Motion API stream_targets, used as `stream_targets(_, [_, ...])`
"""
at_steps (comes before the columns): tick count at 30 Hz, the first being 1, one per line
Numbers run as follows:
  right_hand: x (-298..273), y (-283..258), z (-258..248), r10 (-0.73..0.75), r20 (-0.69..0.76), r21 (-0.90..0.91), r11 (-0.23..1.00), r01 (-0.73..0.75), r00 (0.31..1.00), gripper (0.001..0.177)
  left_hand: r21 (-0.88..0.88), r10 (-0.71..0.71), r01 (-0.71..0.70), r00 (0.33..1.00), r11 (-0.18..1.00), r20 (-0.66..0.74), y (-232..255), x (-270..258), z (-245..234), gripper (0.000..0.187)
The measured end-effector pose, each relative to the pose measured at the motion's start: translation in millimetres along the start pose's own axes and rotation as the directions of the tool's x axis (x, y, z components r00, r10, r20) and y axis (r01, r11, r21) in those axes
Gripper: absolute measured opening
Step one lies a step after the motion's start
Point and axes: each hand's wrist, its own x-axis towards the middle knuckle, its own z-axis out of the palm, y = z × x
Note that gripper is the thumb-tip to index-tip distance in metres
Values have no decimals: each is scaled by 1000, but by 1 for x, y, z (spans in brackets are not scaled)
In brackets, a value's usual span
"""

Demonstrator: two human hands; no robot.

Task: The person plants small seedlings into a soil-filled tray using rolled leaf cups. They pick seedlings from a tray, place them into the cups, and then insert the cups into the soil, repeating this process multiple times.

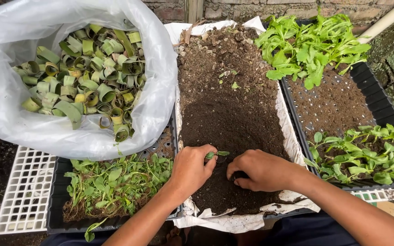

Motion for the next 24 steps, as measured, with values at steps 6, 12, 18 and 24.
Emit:
stream_targets(6, [10,3,-7,95,-276,89,993,-73,956,23,11,10,-10,1000,1000,-12,-6,2,2,18])
stream_targets(12, [1,8,8,98,-456,185,983,-14,885,41,11,3,-2,999,1000,-33,-10,-1,9,17])
stream_targets(18, [7,51,71,-360,-468,-425,893,151,807,42,69,-4,7,999,998,-36,-9,5,10,13])
stream_targets(24, [25,58,81,-375,-424,-610,791,46,825,54,124,-20,25,999,992,-44,-8,6,9,12])
